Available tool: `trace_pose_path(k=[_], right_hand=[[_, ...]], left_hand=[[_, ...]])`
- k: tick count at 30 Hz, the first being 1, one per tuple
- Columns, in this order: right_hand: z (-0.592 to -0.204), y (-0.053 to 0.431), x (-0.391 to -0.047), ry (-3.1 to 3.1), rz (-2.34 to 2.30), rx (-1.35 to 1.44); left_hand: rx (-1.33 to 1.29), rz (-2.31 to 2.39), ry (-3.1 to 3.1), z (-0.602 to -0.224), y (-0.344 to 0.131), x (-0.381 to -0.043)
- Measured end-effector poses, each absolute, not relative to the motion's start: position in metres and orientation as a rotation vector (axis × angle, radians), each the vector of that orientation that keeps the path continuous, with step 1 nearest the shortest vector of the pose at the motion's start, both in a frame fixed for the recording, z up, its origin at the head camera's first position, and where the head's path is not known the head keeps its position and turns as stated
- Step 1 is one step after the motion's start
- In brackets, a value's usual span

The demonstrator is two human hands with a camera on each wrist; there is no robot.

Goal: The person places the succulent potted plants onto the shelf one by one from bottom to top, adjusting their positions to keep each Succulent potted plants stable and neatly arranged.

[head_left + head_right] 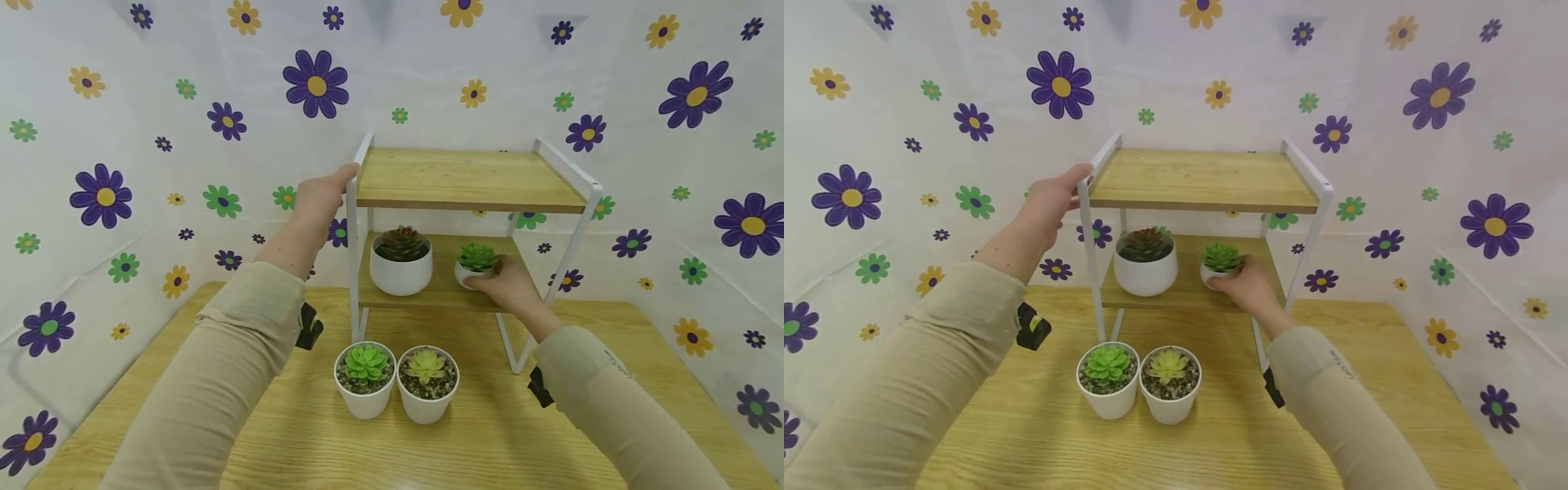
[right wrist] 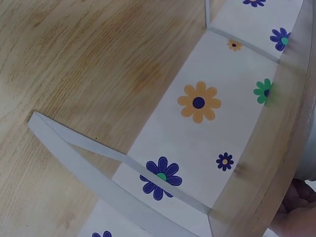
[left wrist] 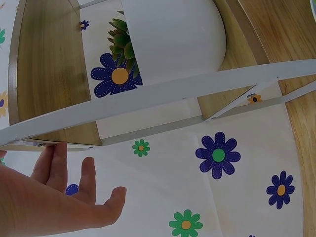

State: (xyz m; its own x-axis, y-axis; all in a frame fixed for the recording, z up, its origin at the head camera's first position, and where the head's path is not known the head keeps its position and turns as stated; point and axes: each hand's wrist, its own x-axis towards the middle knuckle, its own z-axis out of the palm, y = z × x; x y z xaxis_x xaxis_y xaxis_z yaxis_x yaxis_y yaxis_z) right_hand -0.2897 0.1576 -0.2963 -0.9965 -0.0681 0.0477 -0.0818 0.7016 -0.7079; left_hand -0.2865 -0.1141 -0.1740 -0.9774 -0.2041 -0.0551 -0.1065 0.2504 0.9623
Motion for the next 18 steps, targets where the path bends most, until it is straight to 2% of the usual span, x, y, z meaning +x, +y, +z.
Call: trace_pose_path(k=[9, 18], right_hand=[[-0.299, 0.152, -0.292, -2.847, 1.235, 0.14], [-0.298, 0.16, -0.274, -2.837, 1.209, 0.085]], left_hand=[[0.307, -1.828, -2.419, -0.171, -0.12, -0.282], [0.297, -1.849, -2.422, -0.174, -0.112, -0.287]])
